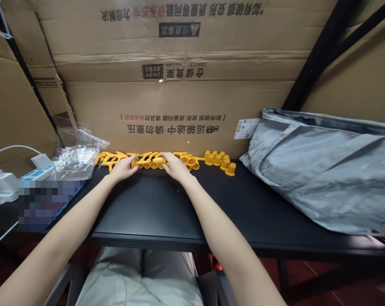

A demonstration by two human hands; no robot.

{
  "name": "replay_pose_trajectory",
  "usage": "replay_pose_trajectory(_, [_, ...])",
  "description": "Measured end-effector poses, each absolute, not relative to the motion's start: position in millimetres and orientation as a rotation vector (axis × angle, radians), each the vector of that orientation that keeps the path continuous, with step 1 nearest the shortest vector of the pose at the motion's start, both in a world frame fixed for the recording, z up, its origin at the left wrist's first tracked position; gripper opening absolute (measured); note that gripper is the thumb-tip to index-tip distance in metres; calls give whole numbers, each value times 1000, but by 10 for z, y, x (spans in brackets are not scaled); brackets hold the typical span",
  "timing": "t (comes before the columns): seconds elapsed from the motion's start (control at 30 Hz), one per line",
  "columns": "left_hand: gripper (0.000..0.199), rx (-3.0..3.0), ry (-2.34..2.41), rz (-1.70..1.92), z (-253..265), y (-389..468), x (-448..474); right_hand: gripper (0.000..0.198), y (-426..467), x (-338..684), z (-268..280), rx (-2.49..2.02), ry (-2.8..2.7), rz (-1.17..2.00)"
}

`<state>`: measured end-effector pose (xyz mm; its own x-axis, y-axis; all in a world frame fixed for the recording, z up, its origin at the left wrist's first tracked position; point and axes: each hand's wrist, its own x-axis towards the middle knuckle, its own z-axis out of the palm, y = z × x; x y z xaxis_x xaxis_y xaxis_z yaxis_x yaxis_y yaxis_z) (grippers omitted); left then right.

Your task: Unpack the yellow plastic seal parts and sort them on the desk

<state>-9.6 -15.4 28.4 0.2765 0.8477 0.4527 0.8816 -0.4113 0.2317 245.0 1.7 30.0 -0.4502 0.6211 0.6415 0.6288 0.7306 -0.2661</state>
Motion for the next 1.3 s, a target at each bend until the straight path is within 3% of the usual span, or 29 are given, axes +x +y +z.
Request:
replay_pose_trajectory(0.3, [32,-2454,-1656,-765,335,-239,12,28,21,2354,246,-907,-2122,231])
replay_pose_trajectory(0.43, [31,-2429,-1659,-756,320,-212,-21,34,36,2391,264,-833,-2060,460])
replay_pose_trajectory(0.7, [30,-2397,-1662,-797,331,-205,-33,25,14,2388,295,-947,-1871,858])
replay_pose_trajectory(0.93, [30,-2355,-1673,-781,329,-182,-31,40,8,2366,293,-900,-1833,936])
replay_pose_trajectory(1.1, [28,-2378,-1643,-802,346,-204,-15,34,-43,2353,342,-972,-1786,982])
replay_pose_trajectory(1.3, [31,-2380,-1649,-826,351,-235,15,50,-134,2306,396,-1121,-1731,1051])
